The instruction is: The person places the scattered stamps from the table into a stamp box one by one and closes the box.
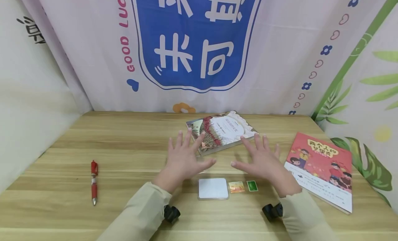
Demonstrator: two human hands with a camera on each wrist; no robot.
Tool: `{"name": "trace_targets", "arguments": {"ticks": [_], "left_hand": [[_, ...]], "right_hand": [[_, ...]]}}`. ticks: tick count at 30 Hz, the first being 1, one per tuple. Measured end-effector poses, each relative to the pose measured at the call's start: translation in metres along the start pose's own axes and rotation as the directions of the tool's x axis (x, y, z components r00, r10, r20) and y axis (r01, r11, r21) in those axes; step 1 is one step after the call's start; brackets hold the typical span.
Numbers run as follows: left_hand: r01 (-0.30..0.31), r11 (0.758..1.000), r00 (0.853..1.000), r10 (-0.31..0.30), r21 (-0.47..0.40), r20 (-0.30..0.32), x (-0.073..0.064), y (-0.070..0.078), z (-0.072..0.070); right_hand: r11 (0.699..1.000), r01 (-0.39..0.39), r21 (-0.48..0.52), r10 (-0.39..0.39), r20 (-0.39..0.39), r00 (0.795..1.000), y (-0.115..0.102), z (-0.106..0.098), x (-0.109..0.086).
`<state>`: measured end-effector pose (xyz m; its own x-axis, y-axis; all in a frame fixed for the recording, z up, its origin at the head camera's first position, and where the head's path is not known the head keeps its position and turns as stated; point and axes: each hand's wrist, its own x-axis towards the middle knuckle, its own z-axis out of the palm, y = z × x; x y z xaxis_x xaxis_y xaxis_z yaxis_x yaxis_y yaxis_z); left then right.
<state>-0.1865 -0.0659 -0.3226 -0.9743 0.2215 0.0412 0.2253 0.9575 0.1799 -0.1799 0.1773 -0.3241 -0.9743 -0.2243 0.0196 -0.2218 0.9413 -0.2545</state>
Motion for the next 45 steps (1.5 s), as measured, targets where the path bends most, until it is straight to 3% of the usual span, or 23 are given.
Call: {"name": "trace_targets", "arguments": {"ticks": [6, 11, 14, 21, 28, 34, 40, 45], "left_hand": [[-0.073, 0.992, 0.997, 0.072, -0.105, -0.006, -0.01, -0.001, -0.004], [-0.146, 0.961, 0.988, 0.155, -0.235, 0.019, -0.022, -0.006, -0.006], [-0.202, 0.928, 0.973, 0.227, -0.311, 0.044, -0.028, -0.01, -0.005], [-0.312, 0.848, 0.925, 0.375, -0.429, 0.067, -0.037, -0.019, 0.002], [-0.385, 0.817, 0.889, 0.453, -0.43, 0.065, -0.04, -0.023, 0.008], [-0.4, 0.805, 0.874, 0.478, -0.438, 0.082, -0.041, -0.024, 0.013], [-0.442, 0.792, 0.85, 0.519, -0.421, 0.085, -0.04, -0.023, 0.017], [-0.442, 0.804, 0.849, 0.518, -0.398, 0.103, -0.04, -0.023, 0.019]], "right_hand": [[0.994, 0.056, 0.09, -0.054, -0.021, 0.998, 0.003, 0.001, -0.006], [0.96, 0.191, 0.207, -0.199, 0.02, 0.98, 0.012, 0.004, -0.013], [0.938, 0.26, 0.227, -0.277, 0.045, 0.96, 0.016, 0.005, -0.017], [0.91, 0.309, 0.277, -0.342, 0.075, 0.937, 0.024, 0.01, -0.023], [0.843, 0.357, 0.403, -0.417, 0.069, 0.906, 0.029, 0.019, -0.023], [0.817, 0.327, 0.475, -0.415, 0.09, 0.905, 0.032, 0.026, -0.023], [0.813, 0.335, 0.477, -0.417, 0.075, 0.906, 0.036, 0.032, -0.019], [0.824, 0.342, 0.452, -0.411, 0.061, 0.91, 0.037, 0.037, -0.016]]}}
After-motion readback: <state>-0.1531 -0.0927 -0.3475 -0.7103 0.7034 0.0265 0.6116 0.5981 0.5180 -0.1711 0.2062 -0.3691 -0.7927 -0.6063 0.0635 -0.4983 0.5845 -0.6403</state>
